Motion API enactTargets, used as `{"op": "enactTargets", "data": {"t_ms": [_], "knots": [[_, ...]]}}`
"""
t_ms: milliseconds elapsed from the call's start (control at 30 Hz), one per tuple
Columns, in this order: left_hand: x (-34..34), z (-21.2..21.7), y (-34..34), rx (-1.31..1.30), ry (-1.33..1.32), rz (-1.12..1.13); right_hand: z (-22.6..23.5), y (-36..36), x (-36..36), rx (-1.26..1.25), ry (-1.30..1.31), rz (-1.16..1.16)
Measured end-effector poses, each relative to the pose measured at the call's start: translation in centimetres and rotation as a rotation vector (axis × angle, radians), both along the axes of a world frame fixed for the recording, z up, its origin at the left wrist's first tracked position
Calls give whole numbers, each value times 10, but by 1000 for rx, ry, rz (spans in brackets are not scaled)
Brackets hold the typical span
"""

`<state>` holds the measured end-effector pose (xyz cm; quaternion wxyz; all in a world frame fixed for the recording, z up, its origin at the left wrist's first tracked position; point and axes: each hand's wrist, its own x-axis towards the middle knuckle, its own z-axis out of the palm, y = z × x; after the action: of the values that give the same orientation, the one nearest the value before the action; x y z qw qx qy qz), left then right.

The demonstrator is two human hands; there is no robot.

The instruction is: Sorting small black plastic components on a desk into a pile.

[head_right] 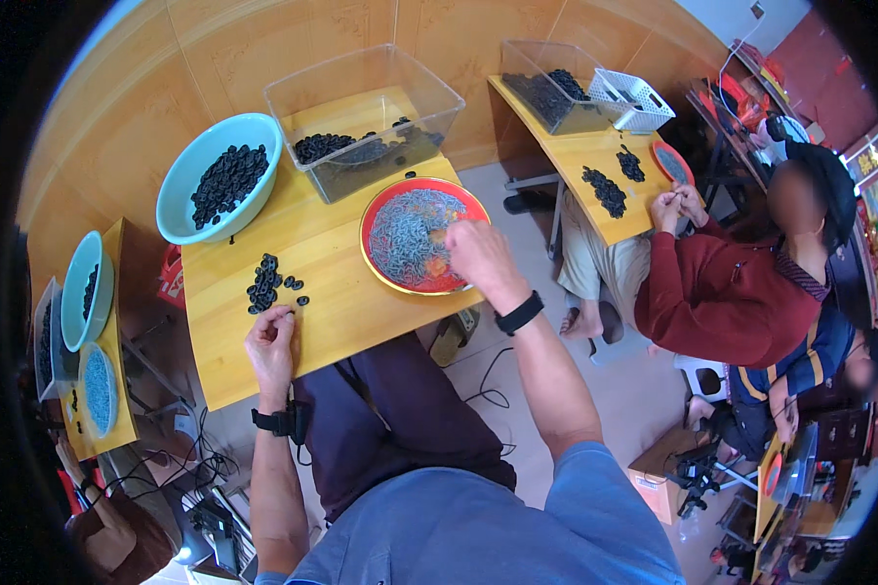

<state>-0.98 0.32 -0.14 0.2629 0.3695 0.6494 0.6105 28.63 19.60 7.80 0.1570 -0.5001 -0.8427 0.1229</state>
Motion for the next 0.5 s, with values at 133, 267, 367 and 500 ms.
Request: {"op": "enactTargets", "data": {"t_ms": [133,267,367,500], "knots": [[-2,-4,1,10,-115,12,-3,10,12,-100,-62,-60],[-2,-7,2,41,-121,21,-4,3,3,-122,-60,-45],[-1,-6,3,47,-70,24,-14,5,-1,-123,7,5],[-2,-3,3,84,86,31,-13,1,-10,-99,0,62]]}}
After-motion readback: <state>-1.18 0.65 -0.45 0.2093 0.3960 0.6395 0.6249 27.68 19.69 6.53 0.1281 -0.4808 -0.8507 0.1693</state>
